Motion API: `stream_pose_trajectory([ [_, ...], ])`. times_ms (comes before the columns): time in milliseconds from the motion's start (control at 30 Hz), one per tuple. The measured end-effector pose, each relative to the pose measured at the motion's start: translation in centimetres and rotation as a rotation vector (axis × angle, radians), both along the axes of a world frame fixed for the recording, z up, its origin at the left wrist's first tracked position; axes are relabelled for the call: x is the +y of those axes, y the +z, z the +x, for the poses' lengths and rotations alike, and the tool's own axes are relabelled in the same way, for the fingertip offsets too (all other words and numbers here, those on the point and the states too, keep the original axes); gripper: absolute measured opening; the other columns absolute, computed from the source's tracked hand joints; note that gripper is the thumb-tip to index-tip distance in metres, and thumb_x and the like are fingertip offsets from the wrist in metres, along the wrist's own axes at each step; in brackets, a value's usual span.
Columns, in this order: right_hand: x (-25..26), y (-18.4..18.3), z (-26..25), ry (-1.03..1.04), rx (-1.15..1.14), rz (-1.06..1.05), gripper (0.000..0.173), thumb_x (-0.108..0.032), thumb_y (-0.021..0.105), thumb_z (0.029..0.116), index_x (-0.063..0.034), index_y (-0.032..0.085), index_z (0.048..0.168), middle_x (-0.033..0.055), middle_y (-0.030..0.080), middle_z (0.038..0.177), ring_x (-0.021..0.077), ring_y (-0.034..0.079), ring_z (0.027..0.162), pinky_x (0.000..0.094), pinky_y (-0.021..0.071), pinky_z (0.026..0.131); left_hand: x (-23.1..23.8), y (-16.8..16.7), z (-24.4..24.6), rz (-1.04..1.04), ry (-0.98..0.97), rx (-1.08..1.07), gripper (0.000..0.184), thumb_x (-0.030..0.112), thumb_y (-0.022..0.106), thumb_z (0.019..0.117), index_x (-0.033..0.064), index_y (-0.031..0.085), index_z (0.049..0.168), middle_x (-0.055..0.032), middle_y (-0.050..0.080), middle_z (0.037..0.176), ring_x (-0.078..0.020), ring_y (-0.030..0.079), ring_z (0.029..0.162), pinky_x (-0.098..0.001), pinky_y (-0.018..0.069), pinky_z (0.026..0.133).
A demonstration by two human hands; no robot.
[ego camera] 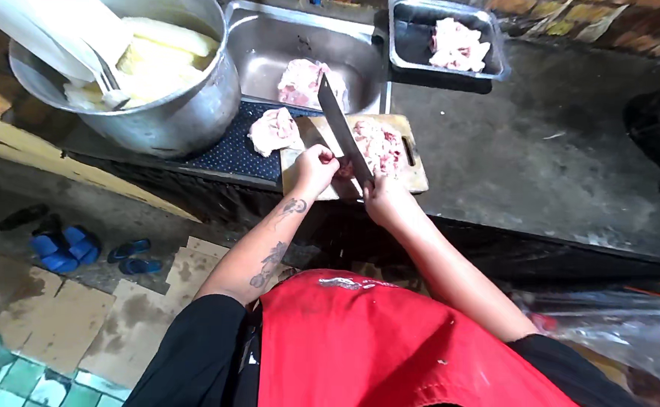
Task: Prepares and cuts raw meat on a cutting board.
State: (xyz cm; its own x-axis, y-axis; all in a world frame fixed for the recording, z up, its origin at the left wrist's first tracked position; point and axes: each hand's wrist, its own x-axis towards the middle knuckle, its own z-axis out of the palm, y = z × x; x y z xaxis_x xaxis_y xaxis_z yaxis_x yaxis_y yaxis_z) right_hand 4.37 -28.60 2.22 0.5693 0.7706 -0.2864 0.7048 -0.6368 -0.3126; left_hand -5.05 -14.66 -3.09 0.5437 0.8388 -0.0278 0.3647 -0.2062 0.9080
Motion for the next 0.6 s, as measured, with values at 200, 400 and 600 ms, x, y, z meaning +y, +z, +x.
stream_pose_trajectory([
  [200, 0.3, 0.0, 0.8, -0.002, 0.074, 0.075, 0.036, -0.025, 0.041, 0.1112, -0.0006, 0.059, 0.132, 0.0203, 0.069, 0.090, 0.0337, 0.071, 0.072, 0.0537, 0.0591, 0.067, 0.6, 0.1, 0.2, 0.060, 0.002, 0.017, 0.017, 0.008, 0.070, 0.0903, -0.0007, 0.072, 0.105, -0.0163, 0.072, 0.104, -0.0261, 0.070, 0.097, -0.0456, 0.0561, 0.089],
  [400, -0.6, -0.6, 1.6, -0.107, 0.310, 0.214, 0.035, -0.025, 0.039, 0.1133, 0.0006, 0.058, 0.128, 0.0124, 0.062, 0.069, 0.0199, 0.062, 0.050, 0.0382, 0.0575, 0.053, 0.7, 0.2, 0.4, 0.119, -0.027, 0.018, 0.014, 0.011, 0.073, 0.0912, 0.0011, 0.073, 0.101, -0.0146, 0.071, 0.104, -0.0248, 0.068, 0.098, -0.0438, 0.0547, 0.090],
  [600, -1.5, 2.2, 1.4, 0.050, -0.034, 0.480, 0.036, -0.025, 0.041, 0.1092, 0.0007, 0.065, 0.116, 0.0173, 0.066, 0.077, 0.0332, 0.068, 0.066, 0.0565, 0.0557, 0.063, 1.3, 0.8, -0.2, 0.086, -0.014, -0.013, 0.024, 0.009, 0.071, 0.0915, -0.0014, 0.072, 0.113, -0.0176, 0.072, 0.111, -0.0269, 0.070, 0.102, -0.0465, 0.0563, 0.093],
])
